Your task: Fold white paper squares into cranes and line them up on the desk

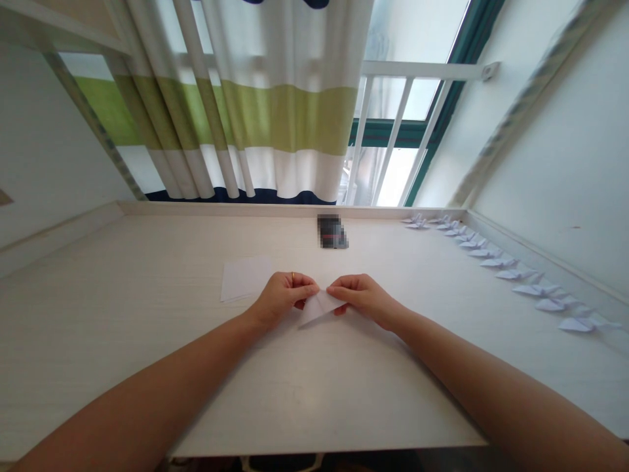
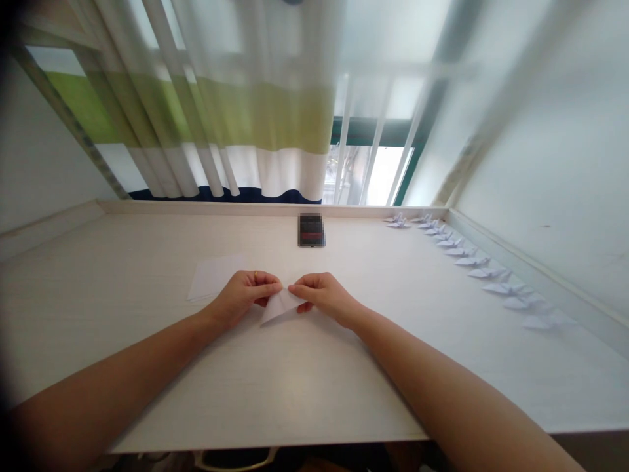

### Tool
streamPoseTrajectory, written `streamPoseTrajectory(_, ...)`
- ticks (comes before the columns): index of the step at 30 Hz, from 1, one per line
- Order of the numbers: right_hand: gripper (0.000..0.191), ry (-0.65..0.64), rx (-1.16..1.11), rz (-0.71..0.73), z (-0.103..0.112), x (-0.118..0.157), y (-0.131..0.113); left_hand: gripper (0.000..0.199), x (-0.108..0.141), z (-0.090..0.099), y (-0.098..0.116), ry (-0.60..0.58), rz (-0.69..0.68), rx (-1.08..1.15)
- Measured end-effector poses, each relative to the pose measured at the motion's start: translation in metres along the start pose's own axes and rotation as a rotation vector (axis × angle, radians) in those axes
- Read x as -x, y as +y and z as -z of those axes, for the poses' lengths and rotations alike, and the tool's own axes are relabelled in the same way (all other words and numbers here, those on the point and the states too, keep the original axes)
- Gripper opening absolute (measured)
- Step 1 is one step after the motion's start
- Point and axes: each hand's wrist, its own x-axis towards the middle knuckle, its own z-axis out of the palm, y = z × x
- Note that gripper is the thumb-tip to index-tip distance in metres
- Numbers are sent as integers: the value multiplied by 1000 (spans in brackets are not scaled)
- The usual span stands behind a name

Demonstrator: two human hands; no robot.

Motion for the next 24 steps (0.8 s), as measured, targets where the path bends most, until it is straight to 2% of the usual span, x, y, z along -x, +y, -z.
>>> streamPoseTrajectory(5, 13, 4, 66, 10, -7, 4, -1, 21, 3, -4, 0, -27, 2, -59)
streamPoseTrajectory(11, 12, 63, 130, 10, -3, 3, -3, 21, 1, -4, 1, -4, 21, -66)
streamPoseTrajectory(24, 17, 258, 14, 109, 15, -5, -1, 27, -13, 15, 1, 234, -7, 84)
